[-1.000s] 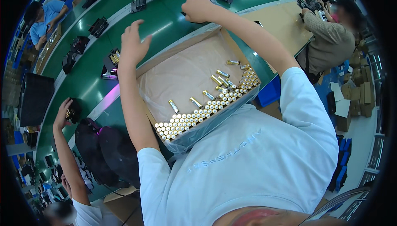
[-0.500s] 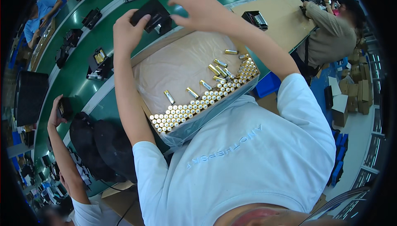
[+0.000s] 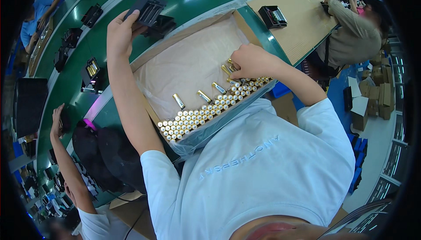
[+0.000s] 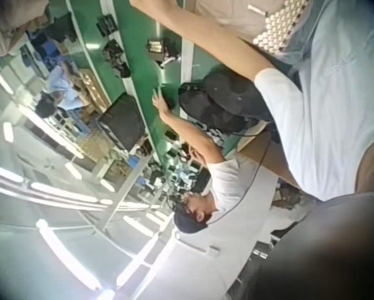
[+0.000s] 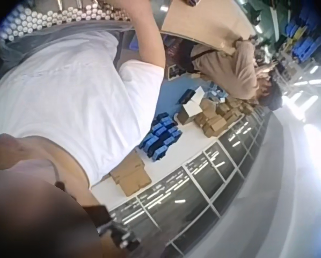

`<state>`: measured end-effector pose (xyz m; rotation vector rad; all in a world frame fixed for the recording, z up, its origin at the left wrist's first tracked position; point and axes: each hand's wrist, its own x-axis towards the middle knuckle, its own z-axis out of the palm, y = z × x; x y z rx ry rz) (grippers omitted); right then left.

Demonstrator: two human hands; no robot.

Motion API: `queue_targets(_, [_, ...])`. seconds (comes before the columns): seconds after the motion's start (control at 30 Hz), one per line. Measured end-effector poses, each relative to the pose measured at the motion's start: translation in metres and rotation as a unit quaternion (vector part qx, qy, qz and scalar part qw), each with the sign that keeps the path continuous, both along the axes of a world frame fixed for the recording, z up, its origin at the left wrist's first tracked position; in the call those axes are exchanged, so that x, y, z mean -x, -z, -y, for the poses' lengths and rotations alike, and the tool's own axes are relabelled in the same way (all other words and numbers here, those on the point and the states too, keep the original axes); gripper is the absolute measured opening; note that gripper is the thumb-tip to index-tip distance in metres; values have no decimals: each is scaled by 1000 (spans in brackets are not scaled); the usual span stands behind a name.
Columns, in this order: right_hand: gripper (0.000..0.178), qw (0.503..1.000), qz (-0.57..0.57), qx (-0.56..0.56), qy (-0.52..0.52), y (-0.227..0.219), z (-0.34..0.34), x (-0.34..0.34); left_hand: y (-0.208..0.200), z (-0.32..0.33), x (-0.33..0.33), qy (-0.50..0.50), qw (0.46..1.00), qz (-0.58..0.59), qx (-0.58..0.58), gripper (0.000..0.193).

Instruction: Assembling small metallic cylinders into handheld devices on a production line.

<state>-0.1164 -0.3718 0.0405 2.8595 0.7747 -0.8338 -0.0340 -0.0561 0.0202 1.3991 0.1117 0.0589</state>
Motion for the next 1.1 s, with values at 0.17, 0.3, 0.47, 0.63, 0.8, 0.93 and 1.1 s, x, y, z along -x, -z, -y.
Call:
queue_targets(0.17, [25,1000,-16,-19,10,2,3,-2,8,9,0,49,998,-7,42,42])
queue_targets(0.3, [23,999,-21,-39,8,9,9,-2,16,8,-6,44,994,35,94,54])
queue_targets(0.47, [25,996,-15,-76,35,13,13,-2,17,6,-9,26,990,100,91,49])
queue_targets(0.63, [30,988,70,-112,84,17,13,5,14,12,-6,20,991,108,74,50])
queue_targets(0.8, [37,985,115,-92,88,25,4,6,18,9,-10,41,993,89,67,53])
queue_targets(0.93, [39,994,77,-66,48,31,-3,-5,25,6,-16,57,995,53,62,55])
queue_targets(1.1, [32,994,-2,-107,6,32,-6,-15,31,8,-12,28,998,-24,45,58])
